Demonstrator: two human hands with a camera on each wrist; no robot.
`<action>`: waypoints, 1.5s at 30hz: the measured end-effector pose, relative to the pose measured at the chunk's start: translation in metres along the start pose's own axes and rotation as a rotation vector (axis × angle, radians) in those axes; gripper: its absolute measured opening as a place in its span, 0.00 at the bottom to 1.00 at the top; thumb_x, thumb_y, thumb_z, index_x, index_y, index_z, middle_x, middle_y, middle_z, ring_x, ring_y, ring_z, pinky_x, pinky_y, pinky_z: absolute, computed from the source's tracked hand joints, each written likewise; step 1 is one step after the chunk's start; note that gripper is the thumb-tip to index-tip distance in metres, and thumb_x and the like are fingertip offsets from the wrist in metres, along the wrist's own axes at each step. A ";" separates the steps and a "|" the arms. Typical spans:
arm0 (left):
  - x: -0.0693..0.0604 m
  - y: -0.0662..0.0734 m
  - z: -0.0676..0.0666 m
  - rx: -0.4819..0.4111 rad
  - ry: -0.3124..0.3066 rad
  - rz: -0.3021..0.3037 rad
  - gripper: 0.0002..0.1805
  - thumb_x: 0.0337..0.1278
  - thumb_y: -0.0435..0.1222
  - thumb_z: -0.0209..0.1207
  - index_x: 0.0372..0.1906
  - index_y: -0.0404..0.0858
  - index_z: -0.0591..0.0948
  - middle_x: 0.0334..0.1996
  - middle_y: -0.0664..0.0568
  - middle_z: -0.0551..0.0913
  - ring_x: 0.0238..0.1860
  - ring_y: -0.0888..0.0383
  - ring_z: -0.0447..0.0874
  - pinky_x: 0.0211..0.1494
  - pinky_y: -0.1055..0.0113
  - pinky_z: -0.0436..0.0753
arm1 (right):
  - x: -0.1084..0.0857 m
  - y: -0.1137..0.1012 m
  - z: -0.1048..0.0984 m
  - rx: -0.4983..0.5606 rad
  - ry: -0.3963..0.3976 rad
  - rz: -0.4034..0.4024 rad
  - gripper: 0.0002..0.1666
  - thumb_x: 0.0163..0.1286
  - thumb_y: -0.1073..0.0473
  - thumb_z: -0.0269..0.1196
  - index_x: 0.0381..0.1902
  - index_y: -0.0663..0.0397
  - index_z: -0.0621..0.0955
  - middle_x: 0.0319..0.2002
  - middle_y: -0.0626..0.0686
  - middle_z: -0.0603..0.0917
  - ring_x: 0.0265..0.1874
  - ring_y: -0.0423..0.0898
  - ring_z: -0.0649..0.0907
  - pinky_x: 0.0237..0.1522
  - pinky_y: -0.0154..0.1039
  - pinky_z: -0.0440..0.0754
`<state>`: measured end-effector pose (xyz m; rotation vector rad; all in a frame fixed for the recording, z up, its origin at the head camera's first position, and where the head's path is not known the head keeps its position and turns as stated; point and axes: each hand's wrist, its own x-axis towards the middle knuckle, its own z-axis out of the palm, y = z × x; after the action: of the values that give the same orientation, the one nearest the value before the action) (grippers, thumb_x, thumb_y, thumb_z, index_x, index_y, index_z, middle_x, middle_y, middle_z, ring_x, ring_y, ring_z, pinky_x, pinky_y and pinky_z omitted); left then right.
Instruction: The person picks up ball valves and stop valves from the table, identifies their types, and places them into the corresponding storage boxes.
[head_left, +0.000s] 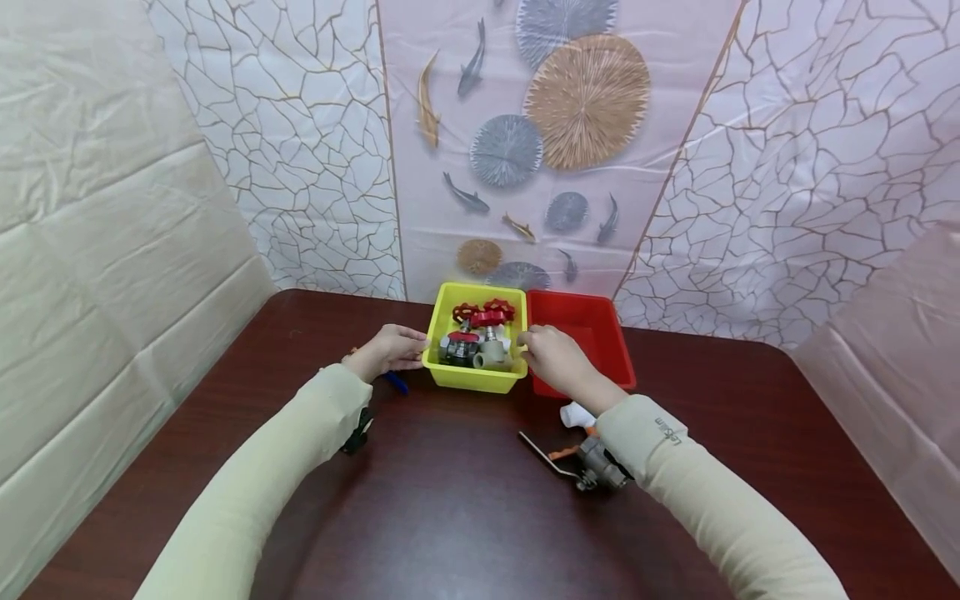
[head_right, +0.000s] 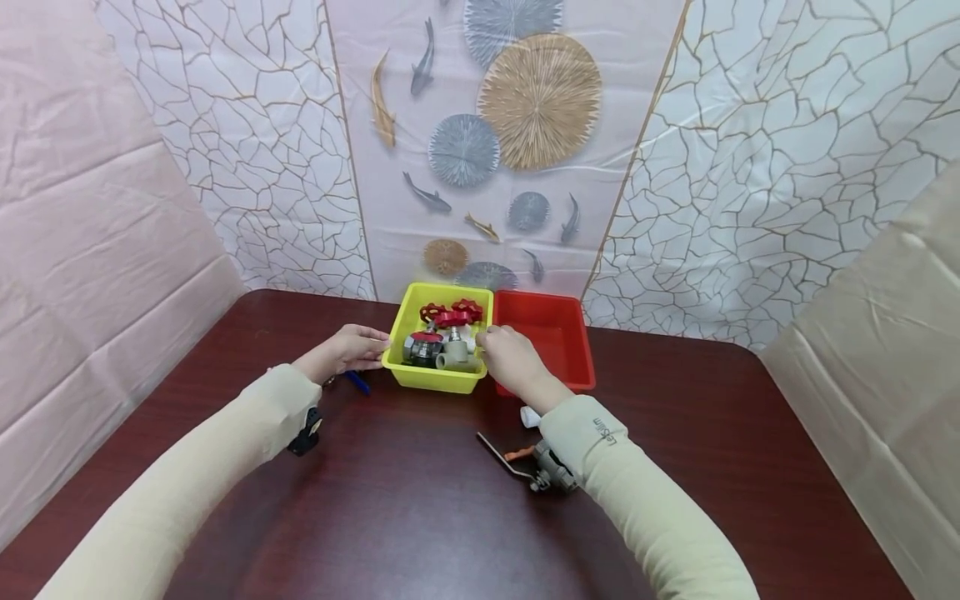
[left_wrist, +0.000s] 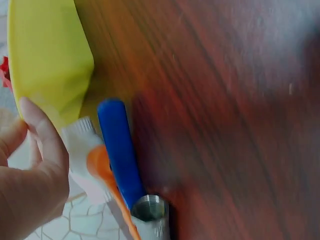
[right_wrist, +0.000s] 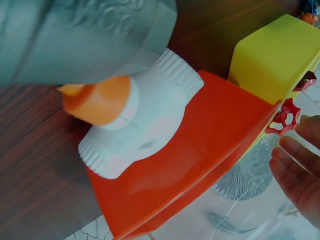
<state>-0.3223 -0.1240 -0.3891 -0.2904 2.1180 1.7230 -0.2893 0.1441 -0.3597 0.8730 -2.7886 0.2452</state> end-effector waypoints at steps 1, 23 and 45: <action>0.000 -0.001 0.001 0.013 0.011 0.013 0.21 0.65 0.33 0.53 0.60 0.30 0.71 0.33 0.50 0.78 0.24 0.64 0.78 0.41 0.69 0.84 | -0.002 0.002 -0.001 0.014 0.007 0.016 0.07 0.60 0.67 0.64 0.38 0.61 0.84 0.34 0.57 0.84 0.34 0.52 0.82 0.40 0.44 0.83; -0.012 -0.010 0.013 0.348 0.237 0.263 0.13 0.62 0.35 0.57 0.46 0.29 0.81 0.37 0.36 0.84 0.34 0.46 0.85 0.31 0.64 0.85 | -0.044 0.058 -0.019 0.321 -0.041 0.264 0.12 0.63 0.67 0.60 0.43 0.70 0.81 0.38 0.65 0.84 0.37 0.57 0.82 0.41 0.51 0.81; -0.023 -0.010 0.005 0.455 0.203 0.335 0.13 0.62 0.36 0.58 0.46 0.31 0.81 0.34 0.37 0.85 0.26 0.53 0.83 0.28 0.65 0.84 | -0.072 0.094 -0.029 0.836 0.077 0.729 0.20 0.69 0.66 0.54 0.53 0.78 0.72 0.28 0.51 0.84 0.21 0.38 0.81 0.30 0.33 0.84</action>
<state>-0.2973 -0.1237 -0.3888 0.0256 2.7599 1.3537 -0.2814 0.2662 -0.3586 -0.1194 -2.7707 1.5708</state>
